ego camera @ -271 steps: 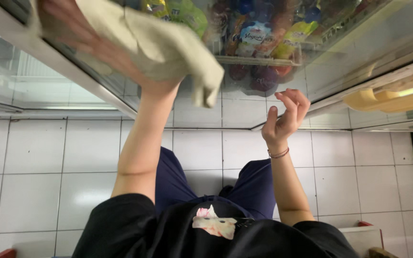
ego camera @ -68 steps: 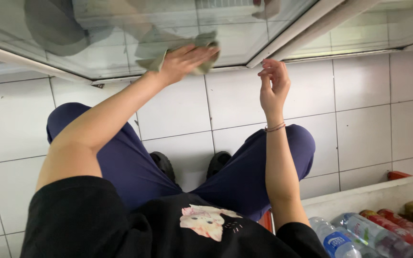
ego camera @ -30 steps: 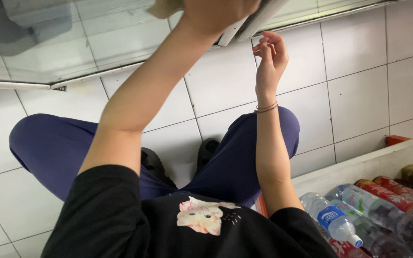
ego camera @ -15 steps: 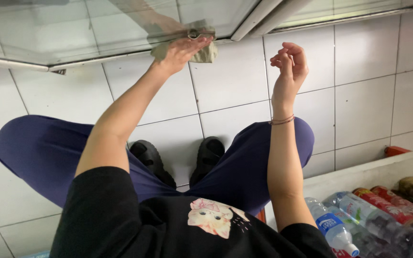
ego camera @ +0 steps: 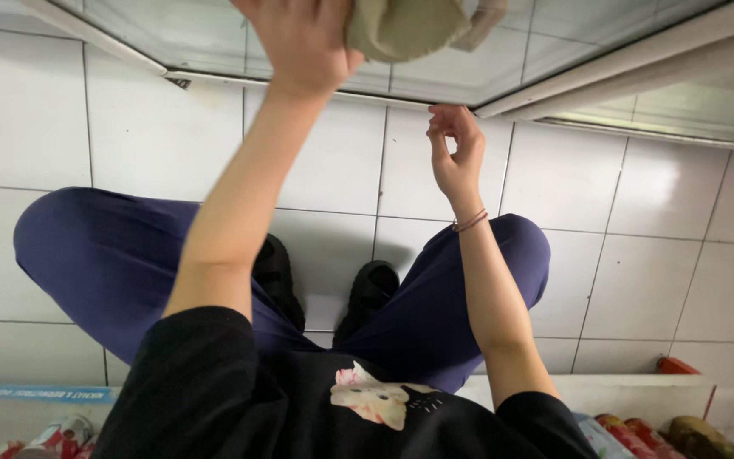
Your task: The person organizes snacks in a box, wipes a refrigerator door with a cloth, and sprays it with a cleaning solution.
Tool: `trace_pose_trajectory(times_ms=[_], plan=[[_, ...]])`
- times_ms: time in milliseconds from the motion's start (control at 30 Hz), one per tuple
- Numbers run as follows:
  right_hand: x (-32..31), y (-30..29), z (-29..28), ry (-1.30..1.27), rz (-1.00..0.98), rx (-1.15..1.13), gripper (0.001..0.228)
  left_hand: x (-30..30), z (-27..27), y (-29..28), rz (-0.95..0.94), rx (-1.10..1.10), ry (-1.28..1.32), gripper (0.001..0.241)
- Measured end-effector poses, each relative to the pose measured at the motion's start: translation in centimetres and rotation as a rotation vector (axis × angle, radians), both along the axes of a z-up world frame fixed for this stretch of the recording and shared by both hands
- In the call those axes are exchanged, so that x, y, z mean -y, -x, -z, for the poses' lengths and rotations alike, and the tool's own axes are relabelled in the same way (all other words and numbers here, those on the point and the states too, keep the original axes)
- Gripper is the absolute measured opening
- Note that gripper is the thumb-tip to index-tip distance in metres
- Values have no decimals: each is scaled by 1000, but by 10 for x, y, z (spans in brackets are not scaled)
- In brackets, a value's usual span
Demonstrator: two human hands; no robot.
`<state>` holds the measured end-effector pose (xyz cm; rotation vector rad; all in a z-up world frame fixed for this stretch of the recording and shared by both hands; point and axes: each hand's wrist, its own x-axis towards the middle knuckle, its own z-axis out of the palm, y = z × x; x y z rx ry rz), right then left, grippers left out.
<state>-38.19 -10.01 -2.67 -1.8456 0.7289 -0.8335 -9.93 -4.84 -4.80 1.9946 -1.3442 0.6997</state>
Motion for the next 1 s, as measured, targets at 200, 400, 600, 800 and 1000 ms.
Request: trace_pose_trajectory(times_ms=[200,400,600,800,1000], plan=[[-1,-31,17,42,-79,-46,19,-52,139,52,-339,-273,-261,64],[-19,-38,39,-42,-118,-137,21,18,113,61,-42,-1130,421,61],[-49,-72,39,-111,-195,-124,20,36,-55,-10,-153,-333,228,66],[-68,-105,22,-226,-174,-19,18,-29,2,-37,-230,-117,535,78],[-89,-107,21,-239,-162,-67,18,-66,171,-35,-424,-1069,597,65]])
